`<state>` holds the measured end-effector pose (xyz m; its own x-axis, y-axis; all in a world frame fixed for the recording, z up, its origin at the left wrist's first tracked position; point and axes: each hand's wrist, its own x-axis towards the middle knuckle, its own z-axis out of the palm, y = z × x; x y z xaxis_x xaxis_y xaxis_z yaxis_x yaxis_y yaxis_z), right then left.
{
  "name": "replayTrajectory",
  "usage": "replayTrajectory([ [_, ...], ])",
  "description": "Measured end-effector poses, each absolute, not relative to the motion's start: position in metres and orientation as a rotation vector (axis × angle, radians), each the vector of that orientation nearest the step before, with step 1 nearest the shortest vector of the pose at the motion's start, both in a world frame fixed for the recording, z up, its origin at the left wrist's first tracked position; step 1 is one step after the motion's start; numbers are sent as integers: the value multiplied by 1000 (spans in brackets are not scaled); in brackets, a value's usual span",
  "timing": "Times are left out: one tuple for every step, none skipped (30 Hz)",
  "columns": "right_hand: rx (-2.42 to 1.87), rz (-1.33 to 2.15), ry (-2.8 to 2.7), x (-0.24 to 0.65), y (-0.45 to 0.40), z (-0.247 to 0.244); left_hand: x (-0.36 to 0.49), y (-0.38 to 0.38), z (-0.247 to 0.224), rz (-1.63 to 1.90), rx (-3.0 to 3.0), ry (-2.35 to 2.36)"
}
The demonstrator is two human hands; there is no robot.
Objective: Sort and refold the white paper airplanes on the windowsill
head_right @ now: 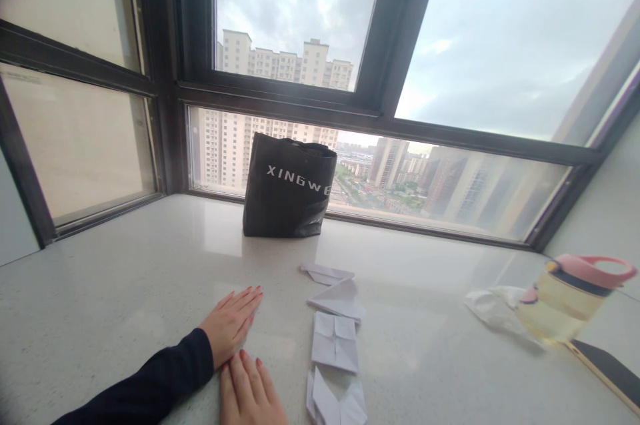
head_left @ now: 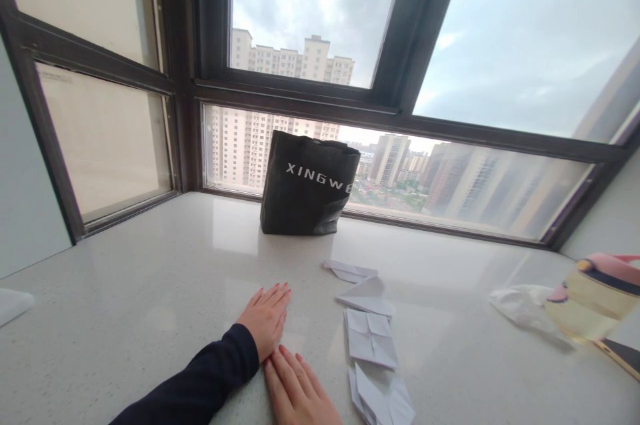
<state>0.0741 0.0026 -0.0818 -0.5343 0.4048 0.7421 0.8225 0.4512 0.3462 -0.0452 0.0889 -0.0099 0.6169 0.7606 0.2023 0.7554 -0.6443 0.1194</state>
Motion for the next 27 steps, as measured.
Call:
replayTrajectory([
  [-1020,-950,-2138,74,3,-83,-45,89,-10,367,2805,1316],
  [-1018,-950,-2140,74,3,-82,-45,89,-10,367,2805,1317],
  [-1016,-953,-2130,74,2,-81,-45,89,-9,367,2806,1317],
  [-1015,-956,-2108,73,2,-79,-45,88,-9,368,2806,1318],
  [-1010,-958,-2078,72,2,-76,-45,88,-9,370,2806,1318],
  [-1003,-958,-2038,71,1,-73,-45,88,-9,371,2806,1318],
  [-994,-954,-1998,69,0,-69,-45,88,-9,371,2806,1317],
  [-989,-947,-1959,68,0,-64,-46,88,-9,373,2806,1315],
  [-983,-939,-1926,66,-1,-61,-46,88,-9,373,2806,1315],
  [-980,-933,-1904,65,-2,-58,-46,88,-9,372,2807,1314],
  [-979,-930,-1889,65,-2,-55,-46,88,-9,370,2807,1313],
  [-979,-930,-1883,65,-2,-54,-46,89,-9,366,2808,1315],
  [-976,-933,-1886,65,-2,-55,-46,88,-8,359,2809,1315],
  [-971,-940,-1898,66,-2,-56,-45,88,-7,350,2810,1315],
  [-972,-947,-1916,67,-1,-58,-45,88,-7,341,2811,1316],
  [-979,-954,-1939,68,-1,-61,-45,88,-6,332,2812,1315],
  [-985,-962,-1965,69,-1,-63,-45,87,-5,325,2813,1315],
  [-994,-968,-1992,69,0,-66,-45,87,-5,320,2813,1315],
  [-1003,-973,-2009,70,0,-68,-45,87,-4,317,2813,1316],
  [-1003,-976,-2012,70,0,-69,-45,86,-4,314,2813,1318],
  [-996,-978,-2003,70,0,-70,-45,86,-4,313,2813,1320],
  [-985,-981,-1989,70,1,-70,-45,86,-4,313,2814,1322],
  [-979,-982,-1970,70,1,-70,-45,86,-4,313,2814,1323],
  [-974,-984,-1956,70,1,-70,-45,85,-4,311,2816,1323],
  [-971,-987,-1952,70,1,-69,-45,85,-4,311,2817,1323],
  [-972,-991,-1956,70,1,-69,-45,85,-4,310,2818,1323],
  [-973,-992,-1961,70,2,-69,-45,86,-3,308,2819,1323],
])
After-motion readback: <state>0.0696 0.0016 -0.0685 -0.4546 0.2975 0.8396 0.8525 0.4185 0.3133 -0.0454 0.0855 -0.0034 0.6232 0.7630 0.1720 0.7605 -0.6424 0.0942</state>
